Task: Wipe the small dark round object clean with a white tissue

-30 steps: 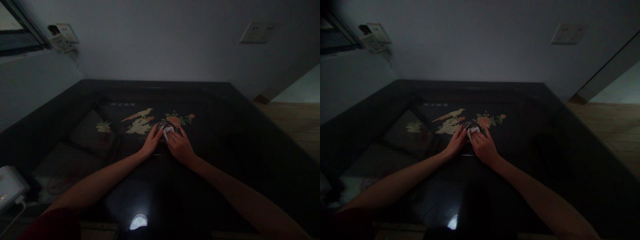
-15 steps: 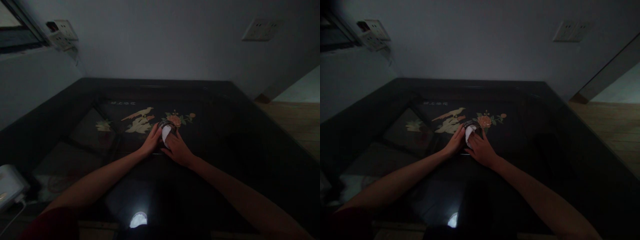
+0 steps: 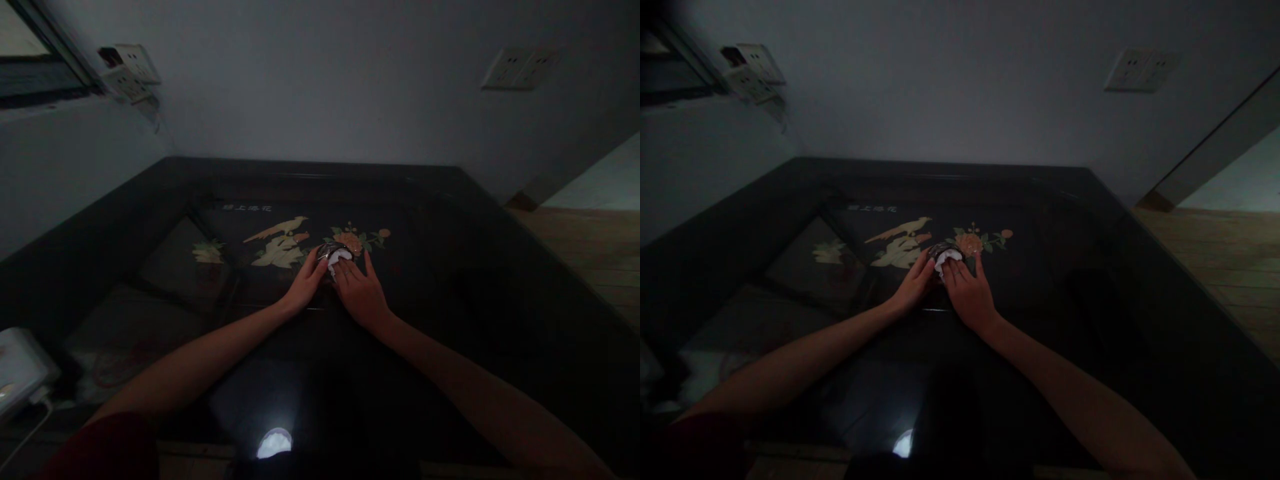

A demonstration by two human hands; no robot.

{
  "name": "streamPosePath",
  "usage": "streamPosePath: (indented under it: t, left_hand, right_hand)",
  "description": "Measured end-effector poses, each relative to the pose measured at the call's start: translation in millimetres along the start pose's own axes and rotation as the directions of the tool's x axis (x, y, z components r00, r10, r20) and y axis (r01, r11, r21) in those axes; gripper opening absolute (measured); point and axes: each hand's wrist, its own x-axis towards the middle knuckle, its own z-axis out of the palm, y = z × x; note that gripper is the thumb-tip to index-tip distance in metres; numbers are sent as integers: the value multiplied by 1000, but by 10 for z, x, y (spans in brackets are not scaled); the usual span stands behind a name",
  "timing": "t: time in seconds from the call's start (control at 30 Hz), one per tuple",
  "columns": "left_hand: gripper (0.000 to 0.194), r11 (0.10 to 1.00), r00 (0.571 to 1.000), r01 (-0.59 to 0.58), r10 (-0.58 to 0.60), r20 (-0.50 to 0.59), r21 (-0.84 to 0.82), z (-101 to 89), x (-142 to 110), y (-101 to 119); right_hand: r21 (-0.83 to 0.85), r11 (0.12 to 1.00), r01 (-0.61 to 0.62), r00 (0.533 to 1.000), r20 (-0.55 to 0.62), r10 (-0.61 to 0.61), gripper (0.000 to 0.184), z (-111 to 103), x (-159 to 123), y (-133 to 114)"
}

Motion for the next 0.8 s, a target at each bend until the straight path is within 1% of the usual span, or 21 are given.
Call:
streamPosePath:
  t: [0.2, 0.3, 0.47, 0.63, 0.7, 0.8]
  left_hand:
    - [49, 999, 1000, -6, 6, 1, -35, 1, 5, 4]
    - [49, 999, 1000, -20, 20, 12, -43, -21, 24, -28]
    - [52, 998, 1000, -12, 13, 27, -64, -54, 47, -65]
    - [52, 999, 1000, 7, -6, 18, -51, -70, 35, -40]
    - [52, 999, 1000, 9, -8, 19, -45, -73, 26, -28]
    - [54, 999, 1000, 20, -19, 22, -45, -69, 14, -9]
  right_hand:
    - [3, 1000, 12, 1000, -11, -12, 39, -52, -2, -3]
    - [45, 999, 23, 999, -24, -22, 38, -51, -1, 7]
    - [217, 975, 39, 998, -51, -28, 32, -37, -9, 47]
    - [449, 893, 16, 996, -89, 27, 26, 3, -48, 68]
    - [499, 867, 17, 997, -76, 25, 27, 24, -63, 57]
    - [534, 845, 17, 1000, -17, -9, 37, 55, -75, 27]
